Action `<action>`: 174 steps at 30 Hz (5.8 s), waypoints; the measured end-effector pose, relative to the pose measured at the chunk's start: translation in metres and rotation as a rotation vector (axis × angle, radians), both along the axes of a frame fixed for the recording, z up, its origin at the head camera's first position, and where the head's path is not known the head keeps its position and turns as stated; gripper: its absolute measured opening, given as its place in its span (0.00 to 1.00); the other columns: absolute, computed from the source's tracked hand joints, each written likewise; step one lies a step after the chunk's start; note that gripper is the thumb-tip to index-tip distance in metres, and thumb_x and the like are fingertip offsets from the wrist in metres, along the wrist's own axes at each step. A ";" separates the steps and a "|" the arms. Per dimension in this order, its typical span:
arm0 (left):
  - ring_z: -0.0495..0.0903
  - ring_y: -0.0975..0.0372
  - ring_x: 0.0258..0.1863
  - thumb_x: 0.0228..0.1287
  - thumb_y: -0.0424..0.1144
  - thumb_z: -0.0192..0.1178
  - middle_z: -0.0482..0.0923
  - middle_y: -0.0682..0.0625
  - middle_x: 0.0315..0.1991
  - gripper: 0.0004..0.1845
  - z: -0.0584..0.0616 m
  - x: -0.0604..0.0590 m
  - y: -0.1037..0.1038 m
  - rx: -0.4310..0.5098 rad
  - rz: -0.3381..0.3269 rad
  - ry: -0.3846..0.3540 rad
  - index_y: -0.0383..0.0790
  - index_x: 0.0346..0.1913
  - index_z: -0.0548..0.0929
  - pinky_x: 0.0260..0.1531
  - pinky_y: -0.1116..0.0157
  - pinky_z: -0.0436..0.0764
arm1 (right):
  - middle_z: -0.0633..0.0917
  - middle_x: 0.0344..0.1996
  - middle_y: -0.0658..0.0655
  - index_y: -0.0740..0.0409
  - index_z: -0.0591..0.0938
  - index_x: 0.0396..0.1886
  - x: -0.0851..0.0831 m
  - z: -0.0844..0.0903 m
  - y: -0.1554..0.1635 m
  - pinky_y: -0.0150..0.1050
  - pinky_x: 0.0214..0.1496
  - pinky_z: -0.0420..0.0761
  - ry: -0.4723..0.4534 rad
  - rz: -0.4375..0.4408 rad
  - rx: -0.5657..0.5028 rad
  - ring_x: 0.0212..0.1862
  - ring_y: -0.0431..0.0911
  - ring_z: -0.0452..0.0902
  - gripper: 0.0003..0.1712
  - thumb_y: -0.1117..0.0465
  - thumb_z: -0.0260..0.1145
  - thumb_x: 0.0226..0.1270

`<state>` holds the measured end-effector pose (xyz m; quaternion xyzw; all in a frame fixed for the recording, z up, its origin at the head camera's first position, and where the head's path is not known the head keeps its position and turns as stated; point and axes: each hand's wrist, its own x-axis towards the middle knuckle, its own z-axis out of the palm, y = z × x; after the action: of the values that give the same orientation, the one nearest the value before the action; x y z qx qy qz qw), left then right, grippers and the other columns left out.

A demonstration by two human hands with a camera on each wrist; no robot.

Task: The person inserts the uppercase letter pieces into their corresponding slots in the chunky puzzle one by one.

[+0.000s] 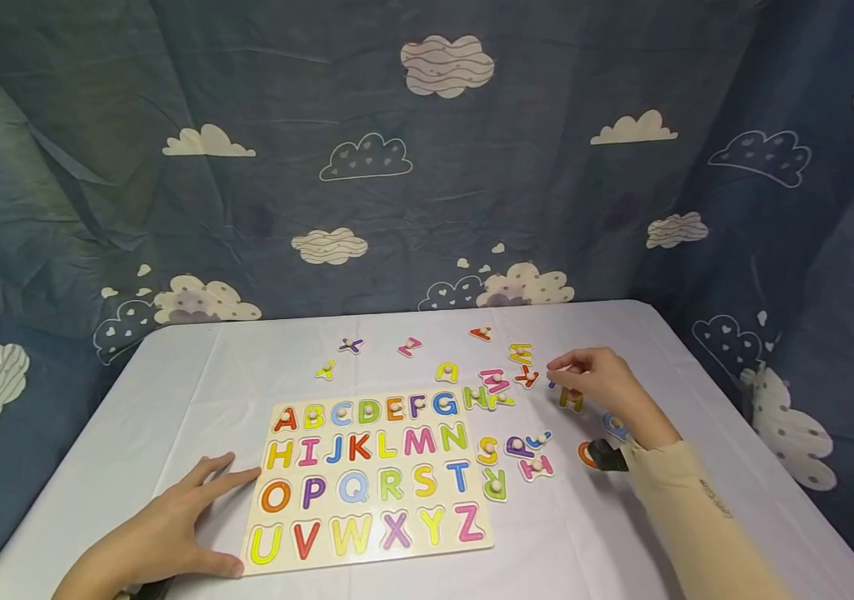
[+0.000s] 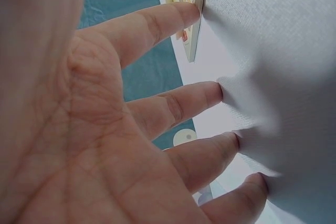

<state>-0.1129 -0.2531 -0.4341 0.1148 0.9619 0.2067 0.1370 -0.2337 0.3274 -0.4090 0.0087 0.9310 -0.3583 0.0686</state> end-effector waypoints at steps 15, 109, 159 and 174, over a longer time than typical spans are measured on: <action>0.64 0.26 0.76 0.27 0.64 0.90 0.64 0.35 0.81 0.62 -0.002 0.000 0.000 -0.007 0.025 -0.027 0.57 0.76 0.77 0.59 0.26 0.79 | 0.85 0.31 0.53 0.67 0.87 0.53 0.010 -0.038 0.024 0.36 0.31 0.77 -0.073 -0.182 0.038 0.35 0.48 0.78 0.24 0.52 0.75 0.70; 0.74 0.32 0.71 0.34 0.66 0.88 0.65 0.33 0.79 0.59 0.001 0.001 -0.005 0.029 -0.062 0.031 0.58 0.77 0.77 0.58 0.33 0.82 | 0.82 0.14 0.48 0.52 0.87 0.23 0.022 -0.037 -0.348 0.28 0.21 0.68 -0.054 0.282 -0.280 0.17 0.36 0.71 0.10 0.64 0.82 0.58; 0.74 0.32 0.71 0.33 0.66 0.88 0.64 0.34 0.80 0.60 0.001 0.001 -0.006 0.023 -0.062 0.030 0.58 0.77 0.76 0.58 0.32 0.82 | 0.78 0.12 0.43 0.50 0.86 0.21 0.031 -0.037 -0.369 0.26 0.21 0.68 -0.019 0.282 -0.209 0.16 0.35 0.69 0.13 0.62 0.84 0.58; 0.79 0.36 0.65 0.33 0.66 0.88 0.65 0.33 0.79 0.60 0.000 0.001 -0.006 0.016 -0.065 0.043 0.58 0.76 0.77 0.56 0.34 0.84 | 0.79 0.14 0.43 0.51 0.89 0.25 0.032 -0.033 -0.366 0.26 0.22 0.68 -0.018 0.308 -0.181 0.16 0.35 0.70 0.10 0.62 0.82 0.62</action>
<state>-0.1116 -0.2588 -0.4336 0.1514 0.9588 0.2071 0.1221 -0.2014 -0.0388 -0.4419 -0.1371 0.8847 -0.4256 0.1317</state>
